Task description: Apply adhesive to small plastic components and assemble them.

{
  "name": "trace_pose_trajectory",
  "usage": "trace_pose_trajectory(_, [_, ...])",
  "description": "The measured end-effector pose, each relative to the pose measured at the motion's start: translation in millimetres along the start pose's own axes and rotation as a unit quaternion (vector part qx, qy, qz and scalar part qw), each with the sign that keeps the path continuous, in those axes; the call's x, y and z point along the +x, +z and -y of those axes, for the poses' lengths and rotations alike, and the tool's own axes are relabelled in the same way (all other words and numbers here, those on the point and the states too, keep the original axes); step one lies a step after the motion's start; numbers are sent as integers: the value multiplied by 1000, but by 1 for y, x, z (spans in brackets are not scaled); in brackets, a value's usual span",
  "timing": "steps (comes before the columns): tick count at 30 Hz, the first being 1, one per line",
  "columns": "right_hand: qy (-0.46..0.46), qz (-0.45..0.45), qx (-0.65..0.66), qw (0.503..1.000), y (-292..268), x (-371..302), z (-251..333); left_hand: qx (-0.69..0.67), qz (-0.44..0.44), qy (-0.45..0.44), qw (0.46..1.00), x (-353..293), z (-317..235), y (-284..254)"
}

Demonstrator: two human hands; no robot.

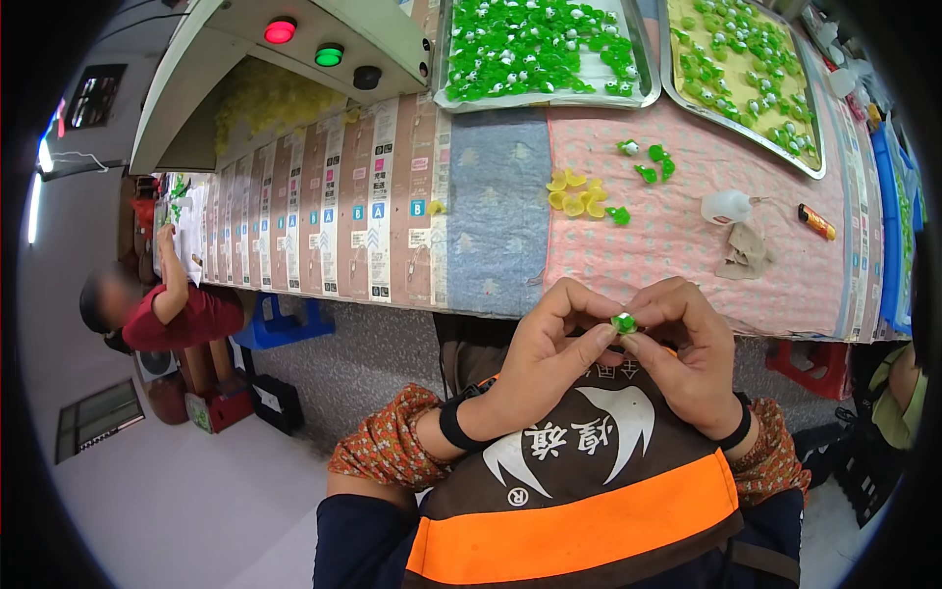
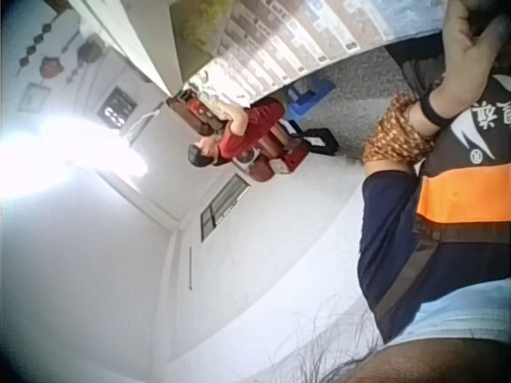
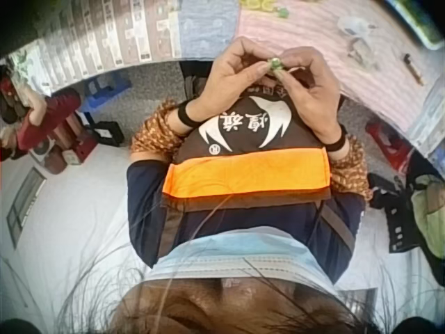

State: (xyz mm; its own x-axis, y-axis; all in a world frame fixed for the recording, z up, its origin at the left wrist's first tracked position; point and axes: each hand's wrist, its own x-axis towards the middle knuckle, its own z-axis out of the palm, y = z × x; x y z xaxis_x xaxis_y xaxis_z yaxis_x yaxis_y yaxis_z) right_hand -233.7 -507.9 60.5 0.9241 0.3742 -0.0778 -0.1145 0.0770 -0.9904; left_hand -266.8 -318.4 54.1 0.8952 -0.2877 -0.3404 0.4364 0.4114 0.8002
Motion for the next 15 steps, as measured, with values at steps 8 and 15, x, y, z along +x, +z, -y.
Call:
trace_pose_trajectory(8, [5,1,4,1000,1,1,-2,17,-15,7,1000,-2,1,2])
trace_pose_trajectory(15, [-11,4,-31,999,0,1,-8,110,-26,46,993,-4,5,1])
